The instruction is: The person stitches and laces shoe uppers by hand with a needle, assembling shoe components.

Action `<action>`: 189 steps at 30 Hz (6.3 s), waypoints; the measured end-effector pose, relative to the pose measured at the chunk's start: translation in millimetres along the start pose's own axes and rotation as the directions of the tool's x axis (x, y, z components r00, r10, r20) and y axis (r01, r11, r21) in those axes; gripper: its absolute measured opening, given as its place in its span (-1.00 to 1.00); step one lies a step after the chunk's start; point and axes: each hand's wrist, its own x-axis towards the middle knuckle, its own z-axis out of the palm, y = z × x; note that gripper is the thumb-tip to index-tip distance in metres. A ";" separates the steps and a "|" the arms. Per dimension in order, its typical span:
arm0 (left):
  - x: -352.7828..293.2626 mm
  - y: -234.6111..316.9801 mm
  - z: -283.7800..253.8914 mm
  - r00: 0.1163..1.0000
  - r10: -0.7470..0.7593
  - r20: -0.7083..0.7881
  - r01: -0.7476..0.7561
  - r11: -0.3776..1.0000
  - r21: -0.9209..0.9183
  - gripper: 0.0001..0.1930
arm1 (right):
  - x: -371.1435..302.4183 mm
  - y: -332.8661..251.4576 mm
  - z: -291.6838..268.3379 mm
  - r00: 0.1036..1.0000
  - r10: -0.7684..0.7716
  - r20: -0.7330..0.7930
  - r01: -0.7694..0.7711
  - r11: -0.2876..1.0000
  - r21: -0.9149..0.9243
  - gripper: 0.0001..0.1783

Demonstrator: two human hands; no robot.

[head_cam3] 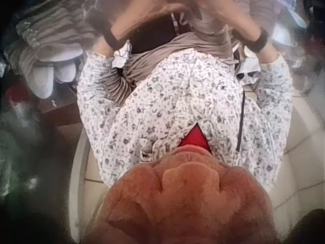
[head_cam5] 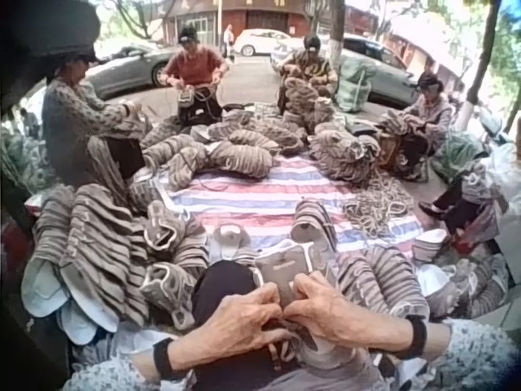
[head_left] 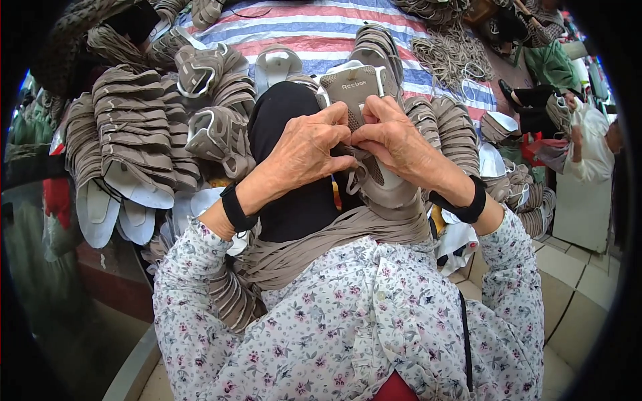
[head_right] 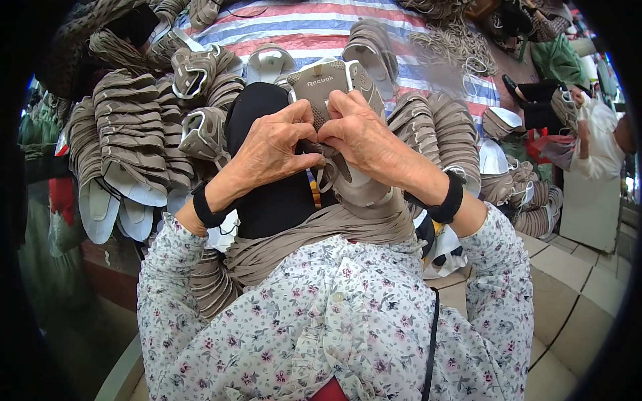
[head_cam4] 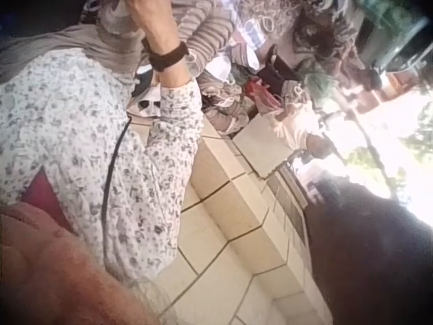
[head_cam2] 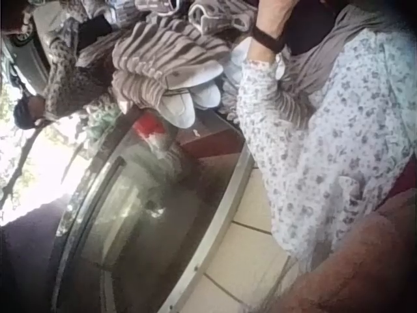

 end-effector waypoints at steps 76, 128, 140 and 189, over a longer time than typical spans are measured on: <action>-47.6 65.6 21.4 0.888 -0.459 -0.031 0.460 0.887 0.051 -0.86 | -11.0 20.0 -17.7 0.996 -0.088 -0.024 0.085 0.991 -0.102 -0.87; -29.0 52.1 7.2 0.828 -0.561 0.011 0.484 0.704 -0.519 -0.77 | -70.4 76.7 -20.8 0.902 0.381 0.205 -0.401 0.559 0.726 -0.86; -12.5 56.4 15.3 0.889 -0.437 -0.135 0.366 0.856 -0.365 -0.77 | -76.4 67.8 16.4 0.891 0.452 0.045 -0.306 0.526 0.793 -0.91; 11.0 33.0 64.9 0.734 -0.510 -0.448 0.415 0.859 -0.300 -0.75 | -721.4 197.5 -29.1 -0.148 0.846 -0.513 -0.388 0.427 0.816 -0.50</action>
